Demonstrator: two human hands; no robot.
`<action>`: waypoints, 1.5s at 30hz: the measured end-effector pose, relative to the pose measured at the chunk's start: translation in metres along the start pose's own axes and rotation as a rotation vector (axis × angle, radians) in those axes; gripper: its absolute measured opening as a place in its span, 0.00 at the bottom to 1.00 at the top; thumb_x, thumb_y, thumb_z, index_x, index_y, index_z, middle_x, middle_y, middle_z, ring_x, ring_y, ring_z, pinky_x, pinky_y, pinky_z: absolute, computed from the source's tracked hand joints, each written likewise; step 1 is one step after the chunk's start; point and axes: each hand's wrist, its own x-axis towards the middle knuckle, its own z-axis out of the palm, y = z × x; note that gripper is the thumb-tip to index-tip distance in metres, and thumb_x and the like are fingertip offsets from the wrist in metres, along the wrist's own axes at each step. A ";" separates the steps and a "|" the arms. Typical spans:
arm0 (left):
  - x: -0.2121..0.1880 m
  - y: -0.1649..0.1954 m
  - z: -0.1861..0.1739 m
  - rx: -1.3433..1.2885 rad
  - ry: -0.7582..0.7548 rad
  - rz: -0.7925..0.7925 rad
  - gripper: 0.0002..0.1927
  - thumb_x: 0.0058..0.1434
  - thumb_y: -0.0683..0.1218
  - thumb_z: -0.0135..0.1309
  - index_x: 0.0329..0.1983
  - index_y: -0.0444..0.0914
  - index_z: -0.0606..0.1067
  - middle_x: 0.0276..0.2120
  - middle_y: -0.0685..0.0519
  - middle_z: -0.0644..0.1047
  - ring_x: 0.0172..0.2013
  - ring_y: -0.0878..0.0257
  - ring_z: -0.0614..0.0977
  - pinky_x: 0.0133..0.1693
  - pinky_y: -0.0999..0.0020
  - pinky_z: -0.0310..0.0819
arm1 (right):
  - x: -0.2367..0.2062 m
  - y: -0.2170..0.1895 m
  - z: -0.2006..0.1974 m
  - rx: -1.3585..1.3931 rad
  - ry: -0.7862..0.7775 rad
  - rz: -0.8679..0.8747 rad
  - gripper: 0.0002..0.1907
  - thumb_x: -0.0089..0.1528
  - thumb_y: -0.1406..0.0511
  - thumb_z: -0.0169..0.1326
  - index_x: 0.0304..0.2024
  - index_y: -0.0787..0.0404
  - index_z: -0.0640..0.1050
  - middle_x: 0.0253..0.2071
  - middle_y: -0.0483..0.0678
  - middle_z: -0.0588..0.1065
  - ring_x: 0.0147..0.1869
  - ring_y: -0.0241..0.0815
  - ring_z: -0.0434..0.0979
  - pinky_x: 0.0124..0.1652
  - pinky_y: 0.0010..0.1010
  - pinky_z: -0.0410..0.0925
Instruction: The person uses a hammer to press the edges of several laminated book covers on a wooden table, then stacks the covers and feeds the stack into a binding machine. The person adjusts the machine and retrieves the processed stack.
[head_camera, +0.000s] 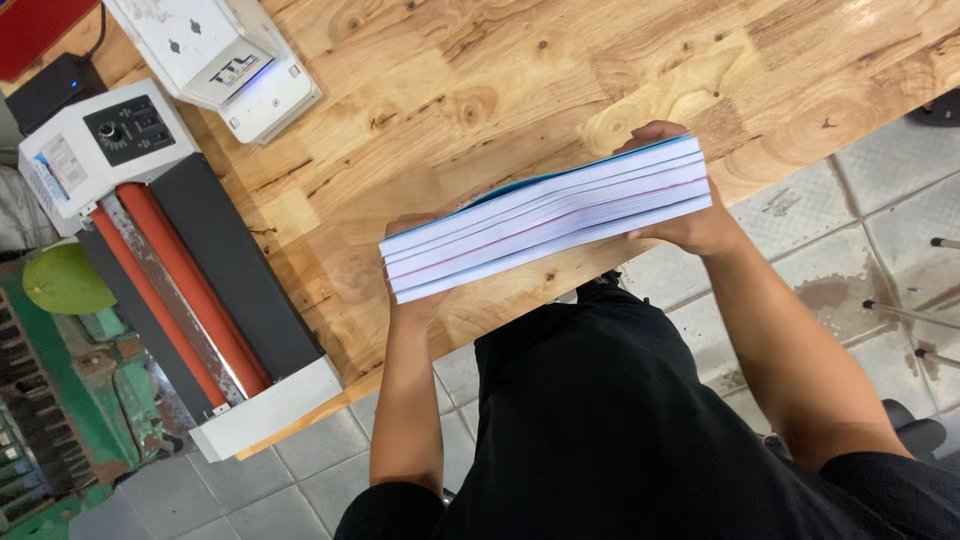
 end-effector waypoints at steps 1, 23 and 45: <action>0.001 0.000 -0.001 0.105 0.002 -0.008 0.34 0.56 0.46 0.78 0.63 0.38 0.74 0.54 0.47 0.77 0.53 0.56 0.82 0.55 0.63 0.77 | 0.000 -0.001 -0.003 -0.011 -0.016 -0.012 0.57 0.47 0.58 0.76 0.73 0.61 0.60 0.65 0.50 0.71 0.68 0.44 0.71 0.69 0.39 0.68; 0.022 -0.006 -0.001 -0.165 0.060 -0.236 0.29 0.51 0.42 0.73 0.54 0.36 0.72 0.43 0.51 0.82 0.42 0.60 0.84 0.44 0.66 0.80 | 0.041 -0.063 0.024 -0.230 0.027 -0.132 0.58 0.53 0.58 0.73 0.76 0.59 0.52 0.71 0.51 0.62 0.75 0.43 0.63 0.74 0.37 0.60; 0.022 -0.026 -0.003 -0.170 0.113 -0.155 0.51 0.40 0.47 0.82 0.67 0.38 0.68 0.54 0.47 0.81 0.55 0.60 0.83 0.58 0.60 0.82 | 0.122 -0.109 0.151 -1.558 -0.538 0.016 0.30 0.55 0.47 0.72 0.51 0.56 0.82 0.22 0.47 0.77 0.19 0.44 0.76 0.22 0.35 0.67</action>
